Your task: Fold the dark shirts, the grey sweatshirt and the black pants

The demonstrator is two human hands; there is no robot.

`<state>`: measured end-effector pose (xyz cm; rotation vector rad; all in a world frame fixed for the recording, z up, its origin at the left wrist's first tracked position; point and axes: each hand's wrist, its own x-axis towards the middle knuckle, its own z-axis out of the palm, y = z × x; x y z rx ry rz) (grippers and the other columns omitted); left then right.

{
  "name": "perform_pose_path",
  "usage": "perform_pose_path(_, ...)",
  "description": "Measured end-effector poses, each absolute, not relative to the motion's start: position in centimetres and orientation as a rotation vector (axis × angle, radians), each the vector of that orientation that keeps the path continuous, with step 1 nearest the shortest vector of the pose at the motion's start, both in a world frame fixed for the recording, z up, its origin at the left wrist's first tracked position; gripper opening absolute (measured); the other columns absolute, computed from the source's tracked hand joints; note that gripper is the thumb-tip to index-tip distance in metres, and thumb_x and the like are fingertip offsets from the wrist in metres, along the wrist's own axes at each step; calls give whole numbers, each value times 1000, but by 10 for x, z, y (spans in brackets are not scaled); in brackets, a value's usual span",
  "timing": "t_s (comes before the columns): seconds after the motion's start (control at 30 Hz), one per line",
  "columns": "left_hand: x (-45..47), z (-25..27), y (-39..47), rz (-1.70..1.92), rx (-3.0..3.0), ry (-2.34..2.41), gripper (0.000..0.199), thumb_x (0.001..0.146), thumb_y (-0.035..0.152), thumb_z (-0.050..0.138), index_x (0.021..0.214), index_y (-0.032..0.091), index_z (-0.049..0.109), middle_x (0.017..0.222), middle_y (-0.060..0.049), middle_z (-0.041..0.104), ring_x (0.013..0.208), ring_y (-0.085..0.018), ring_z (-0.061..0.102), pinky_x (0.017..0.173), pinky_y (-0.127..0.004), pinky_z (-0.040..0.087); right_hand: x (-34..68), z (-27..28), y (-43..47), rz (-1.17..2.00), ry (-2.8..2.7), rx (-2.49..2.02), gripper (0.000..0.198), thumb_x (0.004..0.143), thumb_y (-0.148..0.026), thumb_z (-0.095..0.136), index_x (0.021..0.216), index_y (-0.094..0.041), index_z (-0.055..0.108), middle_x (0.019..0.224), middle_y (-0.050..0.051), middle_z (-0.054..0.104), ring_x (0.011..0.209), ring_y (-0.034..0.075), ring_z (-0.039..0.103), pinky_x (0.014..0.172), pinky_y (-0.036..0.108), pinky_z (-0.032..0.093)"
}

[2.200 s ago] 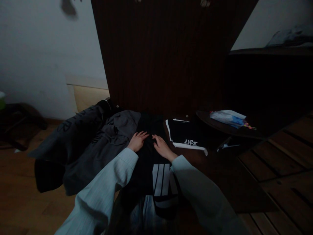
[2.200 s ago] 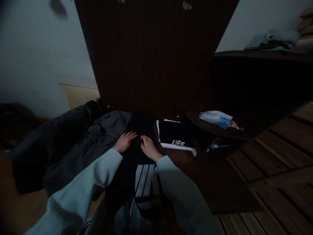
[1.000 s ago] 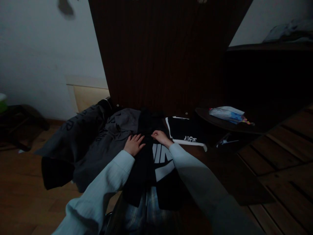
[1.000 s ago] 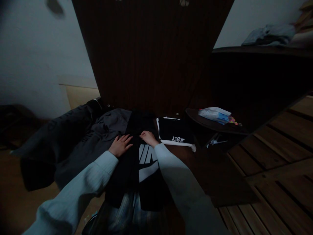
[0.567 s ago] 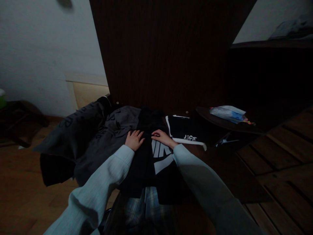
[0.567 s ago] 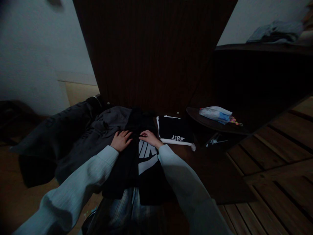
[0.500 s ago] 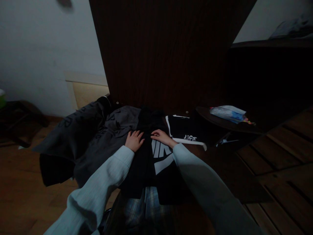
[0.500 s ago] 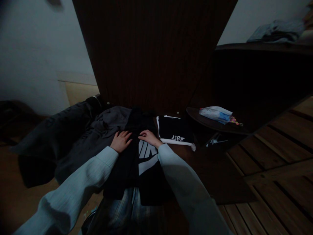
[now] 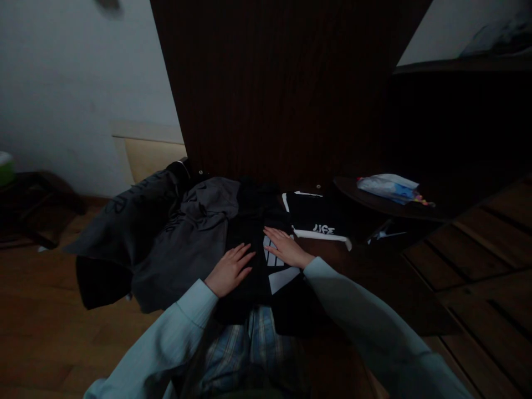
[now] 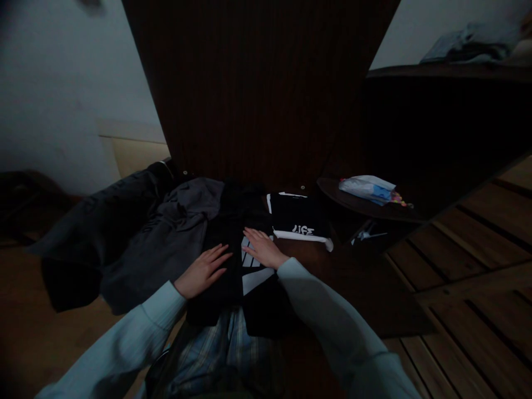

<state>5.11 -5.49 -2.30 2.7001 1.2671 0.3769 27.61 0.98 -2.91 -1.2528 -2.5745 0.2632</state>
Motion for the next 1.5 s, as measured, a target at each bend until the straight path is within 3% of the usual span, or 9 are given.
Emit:
perform_pose_path(0.43,73,-11,4,134,2635,1494,44,87,37,37,129,23,39,139,-7,34,128,-23,29,100,-41,30,268,-13,53,227,-2557,-1500,49,86,-34,41,128,-10,40,135,14,38,127,22,30,102,37,25)
perform_pose_path(0.53,74,-17,11,264,2633,1567,42,87,37,37,127,24,41,138,-7,36,127,-23,31,101,-42,29,259,0,48,288,-2383,-1508,32,83,-28,47,110,-13,56,119,12,54,114,21,46,95,33,33)
perform_pose_path(0.63,75,-20,11,385,2604,1570,41,86,35,39,124,20,45,136,-9,39,126,-24,32,101,-43,29,247,8,27,534,-2202,-1567,25,85,-30,43,84,-15,63,82,6,65,79,16,59,72,27,43)
perform_pose_path(0.73,69,-18,4,509,2507,1505,40,85,32,42,120,14,48,132,-12,44,123,-22,37,102,-39,30,243,7,-2,816,-2285,-1487,23,81,-35,50,74,-16,60,61,0,58,58,12,54,56,23,39)
perform_pose_path(0.9,41,-15,-30,580,2459,1209,40,85,37,41,118,16,50,125,-9,51,116,-18,45,99,-34,37,263,1,-38,674,-2483,-1307,11,73,-24,62,76,-15,57,65,-1,53,62,10,48,57,20,34)
perform_pose_path(1.1,19,-15,-63,578,2470,1148,39,85,40,41,117,20,50,127,-8,49,119,-20,42,100,-39,35,272,19,-39,972,-2414,-1436,15,76,-27,56,70,-15,61,56,-3,50,55,9,46,52,19,32)
perform_pose_path(1.17,18,-14,-75,555,2488,1122,49,81,48,46,122,20,46,129,-10,46,120,-22,40,100,-40,34,266,20,-34,1025,-2302,-1522,19,76,-31,56,70,-15,63,53,-4,50,53,9,46,51,20,31)
perform_pose_path(1.3,23,-22,-108,490,2623,1125,93,60,60,61,136,19,25,141,-15,27,128,-33,23,101,-52,24,252,7,-24,1238,-2087,-1621,21,68,-36,63,66,-15,62,43,-6,46,45,8,44,46,19,30)
perform_pose_path(1.5,32,-42,-132,680,2650,1255,78,71,29,53,138,19,15,143,-13,21,131,-31,17,102,-52,19,240,3,-27,1707,-1690,-1512,21,66,-23,61,54,-17,45,43,-8,45,40,4,43,40,15,29)
